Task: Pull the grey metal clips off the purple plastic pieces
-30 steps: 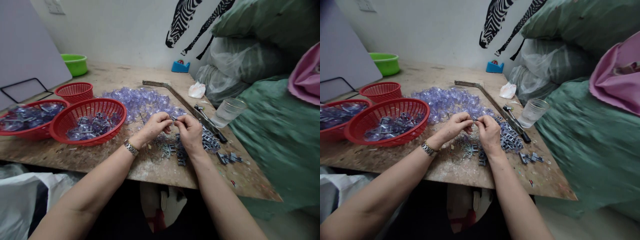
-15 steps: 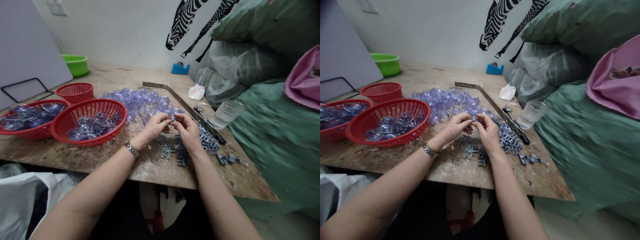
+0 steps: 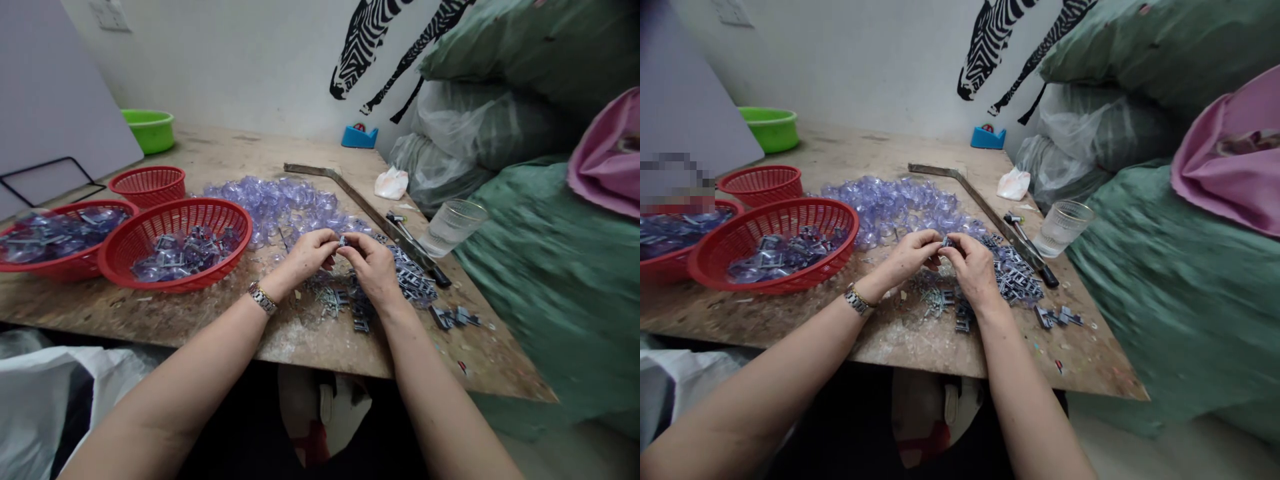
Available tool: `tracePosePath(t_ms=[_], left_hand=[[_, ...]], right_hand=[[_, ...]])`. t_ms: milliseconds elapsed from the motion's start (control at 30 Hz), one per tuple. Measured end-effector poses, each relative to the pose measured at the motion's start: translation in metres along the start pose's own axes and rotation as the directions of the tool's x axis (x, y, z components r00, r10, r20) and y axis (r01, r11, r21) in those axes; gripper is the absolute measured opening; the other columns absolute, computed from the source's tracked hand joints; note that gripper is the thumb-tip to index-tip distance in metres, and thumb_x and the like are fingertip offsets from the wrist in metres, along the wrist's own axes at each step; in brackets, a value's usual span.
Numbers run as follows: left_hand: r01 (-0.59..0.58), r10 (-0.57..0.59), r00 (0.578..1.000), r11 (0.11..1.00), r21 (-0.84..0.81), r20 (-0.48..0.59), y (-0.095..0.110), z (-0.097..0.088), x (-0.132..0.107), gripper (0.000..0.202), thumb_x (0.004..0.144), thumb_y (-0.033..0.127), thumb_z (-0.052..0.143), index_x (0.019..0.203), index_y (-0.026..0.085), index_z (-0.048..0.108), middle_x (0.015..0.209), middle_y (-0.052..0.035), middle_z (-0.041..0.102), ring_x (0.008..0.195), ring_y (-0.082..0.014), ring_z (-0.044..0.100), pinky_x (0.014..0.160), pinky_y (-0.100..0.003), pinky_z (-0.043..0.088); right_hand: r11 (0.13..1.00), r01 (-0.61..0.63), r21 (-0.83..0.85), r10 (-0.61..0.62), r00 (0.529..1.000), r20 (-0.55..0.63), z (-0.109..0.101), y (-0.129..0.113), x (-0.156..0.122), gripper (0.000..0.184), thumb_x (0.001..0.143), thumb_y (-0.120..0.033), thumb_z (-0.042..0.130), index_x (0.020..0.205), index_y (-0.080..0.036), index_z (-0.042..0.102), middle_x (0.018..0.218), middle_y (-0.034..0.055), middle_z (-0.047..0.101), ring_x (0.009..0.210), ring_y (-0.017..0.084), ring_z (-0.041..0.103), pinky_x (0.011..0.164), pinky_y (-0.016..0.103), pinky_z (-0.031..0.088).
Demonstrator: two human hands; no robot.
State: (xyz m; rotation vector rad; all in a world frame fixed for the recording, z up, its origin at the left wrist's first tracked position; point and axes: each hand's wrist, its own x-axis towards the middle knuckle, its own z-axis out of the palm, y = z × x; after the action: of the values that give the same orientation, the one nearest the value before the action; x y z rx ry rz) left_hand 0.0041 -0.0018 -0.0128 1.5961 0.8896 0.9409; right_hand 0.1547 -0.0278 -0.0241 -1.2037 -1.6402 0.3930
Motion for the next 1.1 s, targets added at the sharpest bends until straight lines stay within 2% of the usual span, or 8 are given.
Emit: tracePosePath(t_ms=[300, 733, 1100], left_hand=[[-0.009, 0.012, 1.000, 0.993, -0.121, 0.027, 0.002, 0.001, 0.000, 0.014, 0.088, 0.014, 0.050, 0.073, 0.015, 0.051, 0.060, 0.0041, 0.054, 0.050, -0.0058, 0.056, 0.052, -0.016, 0.049], [-0.006, 0.012, 0.999, 0.985, -0.171, 0.036, 0.002, 0.003, 0.001, 0.021, 0.088, 0.011, 0.051, 0.068, 0.015, 0.047, 0.054, 0.0048, 0.054, 0.047, -0.0053, 0.056, 0.050, -0.015, 0.048], [0.003, 0.019, 0.995, 0.975, -0.222, 0.094, 0.008, 0.004, -0.001, 0.021, 0.089, 0.021, 0.057, 0.071, 0.015, 0.049, 0.055, 0.0039, 0.056, 0.048, -0.0051, 0.056, 0.050, -0.015, 0.048]], right_hand=[[1.000, 0.021, 0.006, -0.021, 0.998, -0.055, 0.000, -0.005, -0.002, 0.016, 0.080, -0.035, 0.060, 0.085, -0.021, 0.067, 0.081, 0.0026, 0.071, 0.075, 0.019, 0.063, 0.074, 0.031, 0.048], [1.000, 0.004, 0.008, -0.003, 0.994, -0.110, 0.003, -0.011, -0.004, 0.013, 0.079, -0.034, 0.060, 0.081, -0.022, 0.064, 0.076, 0.0007, 0.068, 0.071, 0.017, 0.060, 0.070, 0.029, 0.045], [0.993, -0.024, 0.114, 0.046, 0.980, -0.192, 0.007, -0.008, -0.003, 0.015, 0.079, -0.036, 0.059, 0.079, -0.021, 0.062, 0.073, -0.0002, 0.065, 0.069, 0.016, 0.059, 0.069, 0.030, 0.047]])
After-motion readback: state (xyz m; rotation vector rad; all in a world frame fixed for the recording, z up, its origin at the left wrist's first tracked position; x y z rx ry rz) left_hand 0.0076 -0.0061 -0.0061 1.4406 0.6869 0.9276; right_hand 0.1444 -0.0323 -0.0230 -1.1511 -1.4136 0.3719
